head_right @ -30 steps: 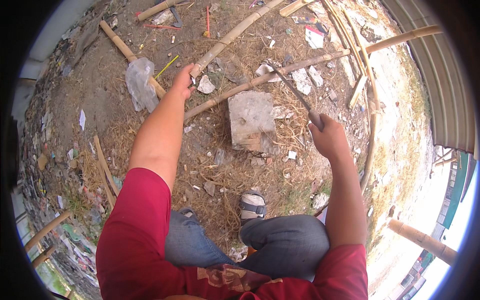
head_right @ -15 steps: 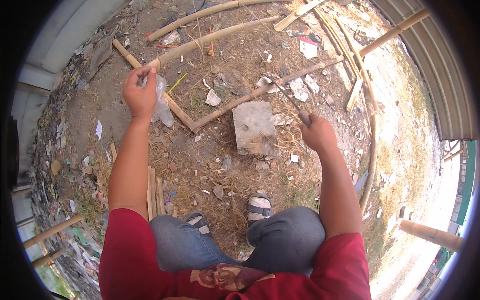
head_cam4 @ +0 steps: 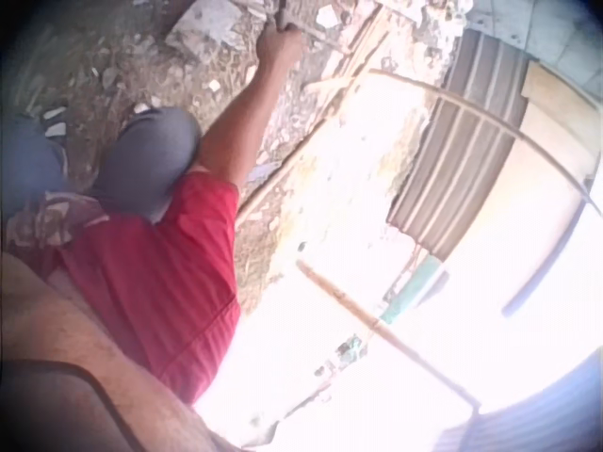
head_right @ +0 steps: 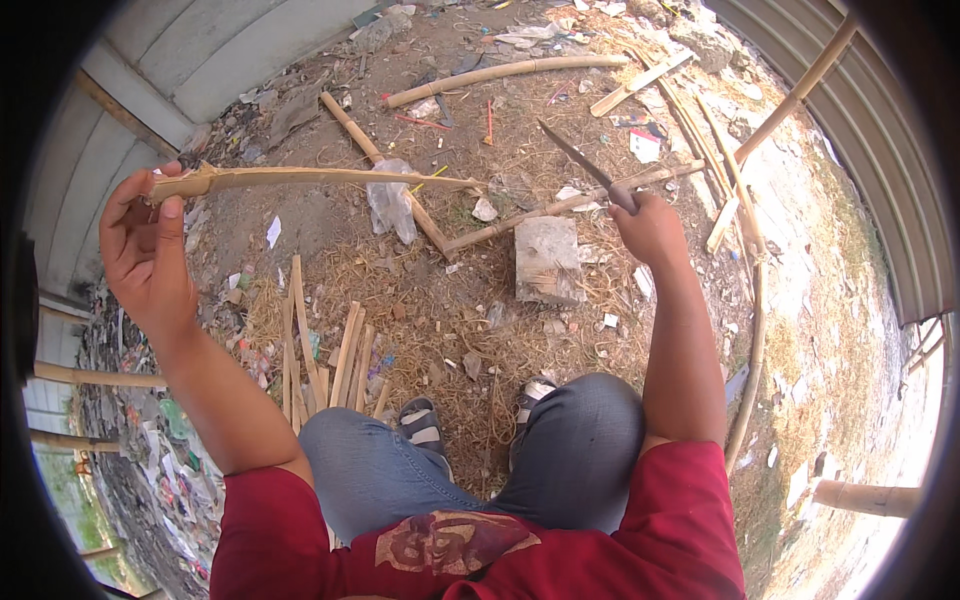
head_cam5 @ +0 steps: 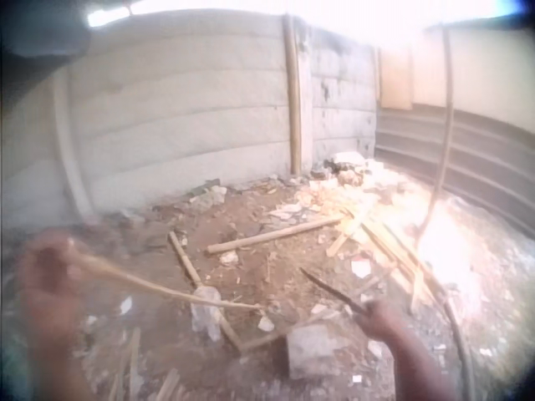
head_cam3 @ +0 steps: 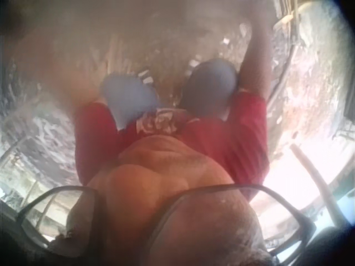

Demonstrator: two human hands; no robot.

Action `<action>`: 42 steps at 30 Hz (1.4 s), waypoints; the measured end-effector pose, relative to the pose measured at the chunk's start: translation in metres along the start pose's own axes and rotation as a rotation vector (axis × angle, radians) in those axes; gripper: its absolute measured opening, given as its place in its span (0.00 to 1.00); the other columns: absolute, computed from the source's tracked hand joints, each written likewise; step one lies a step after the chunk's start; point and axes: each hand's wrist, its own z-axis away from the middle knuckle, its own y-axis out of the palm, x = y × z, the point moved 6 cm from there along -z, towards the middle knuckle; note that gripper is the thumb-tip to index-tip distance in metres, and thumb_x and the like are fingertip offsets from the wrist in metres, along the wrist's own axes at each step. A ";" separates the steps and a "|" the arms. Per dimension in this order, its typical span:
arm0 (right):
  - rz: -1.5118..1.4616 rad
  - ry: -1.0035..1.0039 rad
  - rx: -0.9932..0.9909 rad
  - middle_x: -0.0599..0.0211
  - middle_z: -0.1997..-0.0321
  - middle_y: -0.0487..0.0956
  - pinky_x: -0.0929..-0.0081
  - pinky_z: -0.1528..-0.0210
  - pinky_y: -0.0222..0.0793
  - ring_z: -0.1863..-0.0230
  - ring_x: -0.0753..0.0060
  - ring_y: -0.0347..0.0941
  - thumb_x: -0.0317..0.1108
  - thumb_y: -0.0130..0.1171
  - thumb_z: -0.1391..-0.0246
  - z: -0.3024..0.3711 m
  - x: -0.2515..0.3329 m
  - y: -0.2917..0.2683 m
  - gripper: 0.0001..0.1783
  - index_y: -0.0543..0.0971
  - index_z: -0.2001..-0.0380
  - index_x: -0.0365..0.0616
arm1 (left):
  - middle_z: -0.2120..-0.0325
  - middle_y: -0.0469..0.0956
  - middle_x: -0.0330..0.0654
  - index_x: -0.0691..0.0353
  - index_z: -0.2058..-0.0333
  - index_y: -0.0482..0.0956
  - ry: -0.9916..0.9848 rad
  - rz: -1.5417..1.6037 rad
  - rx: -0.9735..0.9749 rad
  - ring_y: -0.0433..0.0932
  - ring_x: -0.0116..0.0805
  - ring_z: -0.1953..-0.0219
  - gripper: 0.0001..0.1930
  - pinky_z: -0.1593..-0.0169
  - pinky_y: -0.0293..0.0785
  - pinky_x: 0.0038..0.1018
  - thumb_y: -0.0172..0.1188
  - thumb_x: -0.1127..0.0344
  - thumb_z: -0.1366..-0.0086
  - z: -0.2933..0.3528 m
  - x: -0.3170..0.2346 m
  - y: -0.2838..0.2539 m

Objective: The person sits on the ground and uses a machete to shave and split thin strips of bamboo. They hold the bamboo with one hand and repeatedly strike or scrape it with the machete to create thin slivers, which fall to the ground.

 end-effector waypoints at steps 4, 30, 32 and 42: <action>-0.141 -0.157 -0.106 0.45 0.64 0.85 0.56 0.55 0.75 0.60 0.46 0.83 0.51 0.62 0.42 0.029 0.037 -0.041 0.26 0.84 0.53 0.39 | 0.49 0.78 0.50 0.68 0.43 0.71 0.070 0.072 -0.045 0.81 0.41 0.49 0.21 0.39 0.74 0.35 0.58 0.85 0.34 0.002 -0.044 -0.040; -0.316 -0.296 0.116 0.47 0.63 0.85 0.57 0.53 0.75 0.58 0.47 0.83 0.53 0.64 0.43 0.120 0.046 0.007 0.27 0.85 0.54 0.39 | 0.58 0.68 0.49 0.65 0.46 0.59 -0.016 0.092 -0.770 0.69 0.38 0.69 0.20 0.69 0.69 0.39 0.50 0.59 0.28 0.012 -0.117 -0.040; -0.321 -0.279 0.144 0.48 0.64 0.85 0.57 0.53 0.75 0.59 0.48 0.83 0.53 0.64 0.43 0.122 0.047 0.008 0.27 0.85 0.55 0.38 | 0.60 0.69 0.50 0.67 0.55 0.62 0.045 0.058 -0.696 0.67 0.37 0.72 0.15 0.70 0.66 0.37 0.46 0.58 0.28 0.011 -0.144 -0.052; -0.275 -0.300 0.347 0.49 0.61 0.85 0.61 0.53 0.74 0.58 0.53 0.82 0.53 0.64 0.42 0.139 0.081 0.057 0.29 0.82 0.49 0.37 | 0.74 0.65 0.42 0.65 0.59 0.68 -0.165 0.169 -0.615 0.63 0.35 0.73 0.17 0.70 0.62 0.33 0.43 0.55 0.26 0.044 -0.078 -0.105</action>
